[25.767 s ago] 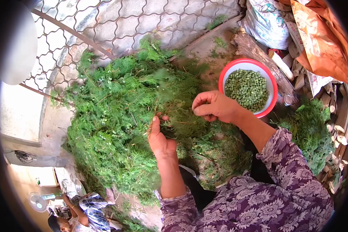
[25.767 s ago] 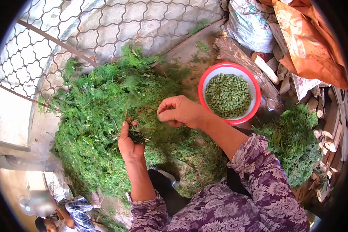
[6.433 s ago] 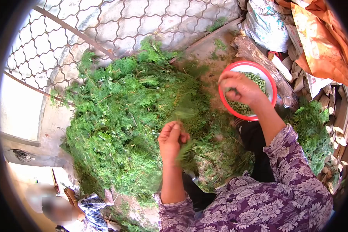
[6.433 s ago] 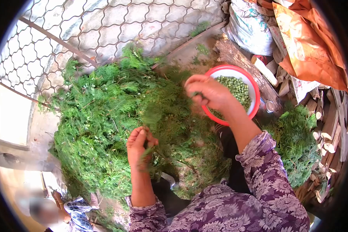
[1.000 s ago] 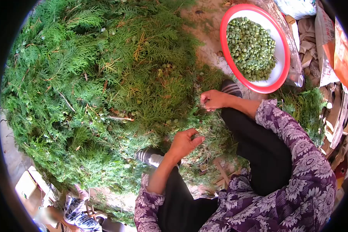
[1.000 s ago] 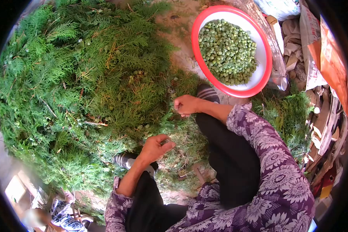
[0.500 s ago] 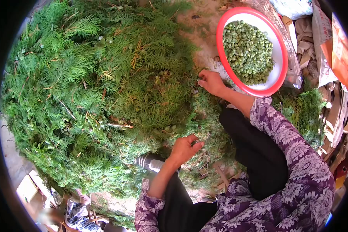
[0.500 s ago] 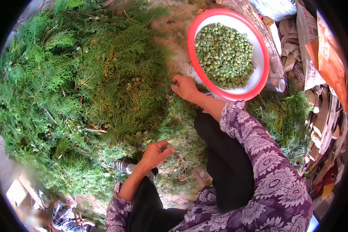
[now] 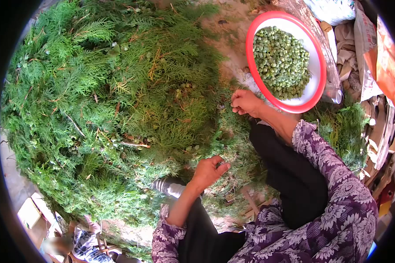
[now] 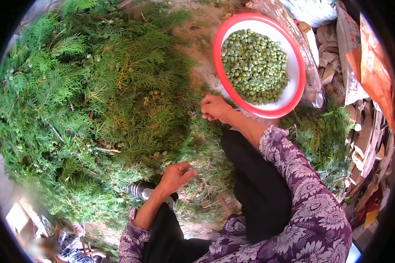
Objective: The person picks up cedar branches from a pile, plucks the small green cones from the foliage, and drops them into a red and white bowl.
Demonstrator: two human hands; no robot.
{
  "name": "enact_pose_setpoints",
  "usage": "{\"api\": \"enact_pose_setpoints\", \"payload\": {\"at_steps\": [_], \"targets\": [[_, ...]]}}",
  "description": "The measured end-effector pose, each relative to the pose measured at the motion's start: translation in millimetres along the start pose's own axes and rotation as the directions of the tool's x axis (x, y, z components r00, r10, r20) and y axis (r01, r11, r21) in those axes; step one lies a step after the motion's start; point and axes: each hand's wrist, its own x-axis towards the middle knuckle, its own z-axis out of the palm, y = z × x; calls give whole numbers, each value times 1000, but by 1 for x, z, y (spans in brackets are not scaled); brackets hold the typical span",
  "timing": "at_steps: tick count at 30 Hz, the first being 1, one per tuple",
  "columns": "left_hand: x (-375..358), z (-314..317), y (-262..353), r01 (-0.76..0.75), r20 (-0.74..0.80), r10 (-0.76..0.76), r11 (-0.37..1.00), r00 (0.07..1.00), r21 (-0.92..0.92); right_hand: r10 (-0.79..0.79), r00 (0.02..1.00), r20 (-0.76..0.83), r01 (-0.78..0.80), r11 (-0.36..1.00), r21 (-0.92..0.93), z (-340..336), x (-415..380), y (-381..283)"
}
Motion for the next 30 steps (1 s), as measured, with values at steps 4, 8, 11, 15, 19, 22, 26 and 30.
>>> {"api": "enact_pose_setpoints", "payload": {"at_steps": [4, 8, 11, 15, 19, 22, 26, 30], "targets": [[-2, -1, 3, 6, 14, -6, 999, 1000, 41, -404, 911, 79, 402, 831, -385, 22, -3, -9], [1, 2, -1, 28, 18, -28, 1000, 999, 0, -604, 731, 317, 536, 221, -815, 38, 2, -7], [1, 0, 0, 33, 13, -33, 999, 999, 19, -547, 787, 285, 455, 205, -866, 35, 3, -4], [1, 1, -4, 25, 0, -25, 1000, 1000, -18, -331, 899, 285, 400, 361, -842, 16, -6, 6], [0, -1, -5, 21, -2, -21, 1000, 1000, -11, -284, 909, 305, 392, 333, -858, -3, -17, 18], [1, 0, -8, 36, 14, -36, 999, 999, -8, -145, 941, 305, 336, 294, -895, -5, -27, 13], [-2, -3, -8, -20, 3, 20, 996, 1000, 90, -435, 813, 386, 578, 528, -622, 2, -63, -44], [-1, -3, -12, 30, 36, -35, 992, 999, 121, -775, 631, 28, 533, 407, -741, -23, -124, -112]]}}
